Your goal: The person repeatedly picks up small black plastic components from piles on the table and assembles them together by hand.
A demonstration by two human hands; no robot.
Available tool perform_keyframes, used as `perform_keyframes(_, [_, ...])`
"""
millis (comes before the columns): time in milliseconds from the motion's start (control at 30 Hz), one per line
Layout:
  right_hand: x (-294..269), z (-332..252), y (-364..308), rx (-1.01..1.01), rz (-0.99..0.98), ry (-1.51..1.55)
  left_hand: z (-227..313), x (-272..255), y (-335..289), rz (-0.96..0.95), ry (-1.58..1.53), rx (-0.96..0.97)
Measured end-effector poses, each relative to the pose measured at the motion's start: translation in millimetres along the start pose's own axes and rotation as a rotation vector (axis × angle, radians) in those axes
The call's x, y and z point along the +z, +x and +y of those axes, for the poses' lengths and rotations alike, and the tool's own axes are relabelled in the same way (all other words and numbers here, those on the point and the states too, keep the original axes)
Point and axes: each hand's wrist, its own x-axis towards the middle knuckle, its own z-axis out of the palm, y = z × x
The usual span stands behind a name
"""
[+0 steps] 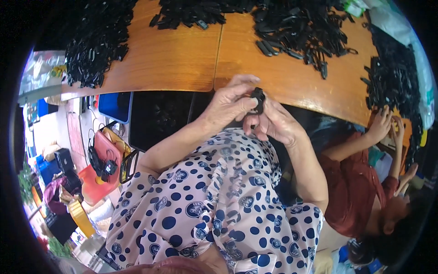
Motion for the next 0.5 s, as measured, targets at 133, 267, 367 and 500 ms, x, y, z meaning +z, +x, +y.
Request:
perform_keyframes(133, [9,10,5,-0.075,0.082,0.080,-1,1,0,0.000,-0.098,-0.014])
perform_keyframes(267, [9,20,21,-0.182,0.186,0.011,4,-13,7,-0.035,-0.063,-0.027])
perform_keyframes(367, [14,6,27,-0.094,0.227,-0.146,14,-22,12,-0.051,-0.129,-0.185])
perform_keyframes(500, [-13,-18,37,-0.328,0.551,-1.026,16,-78,43,0.315,0.042,0.135])
